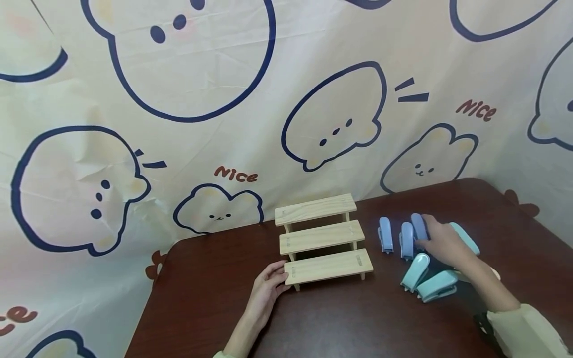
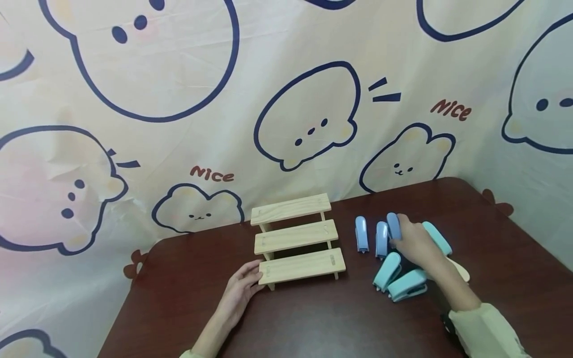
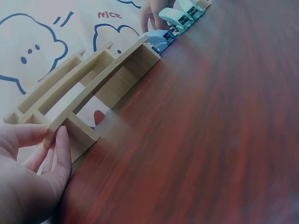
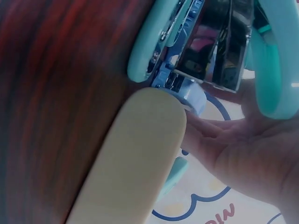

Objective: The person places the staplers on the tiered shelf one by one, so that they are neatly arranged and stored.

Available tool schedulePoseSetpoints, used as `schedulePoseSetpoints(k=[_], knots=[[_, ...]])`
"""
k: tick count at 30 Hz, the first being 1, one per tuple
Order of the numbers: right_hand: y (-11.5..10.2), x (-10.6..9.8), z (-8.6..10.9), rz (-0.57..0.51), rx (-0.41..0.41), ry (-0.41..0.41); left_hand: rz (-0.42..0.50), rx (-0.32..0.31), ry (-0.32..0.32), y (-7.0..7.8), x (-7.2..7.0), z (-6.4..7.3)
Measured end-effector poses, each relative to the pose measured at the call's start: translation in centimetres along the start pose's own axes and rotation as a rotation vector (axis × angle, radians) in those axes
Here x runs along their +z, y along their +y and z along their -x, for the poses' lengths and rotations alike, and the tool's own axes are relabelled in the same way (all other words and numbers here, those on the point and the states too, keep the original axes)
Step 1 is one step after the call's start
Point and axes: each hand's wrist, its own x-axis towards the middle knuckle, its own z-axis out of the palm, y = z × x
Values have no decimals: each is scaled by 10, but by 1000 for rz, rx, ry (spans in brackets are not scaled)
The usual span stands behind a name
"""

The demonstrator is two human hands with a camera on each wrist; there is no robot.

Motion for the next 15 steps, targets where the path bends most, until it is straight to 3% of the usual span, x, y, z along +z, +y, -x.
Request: schedulePoseSetpoints(k=[15], knots=[[-17,-2,-19,46,48,32,-6,24,-3,-1,0,-2]])
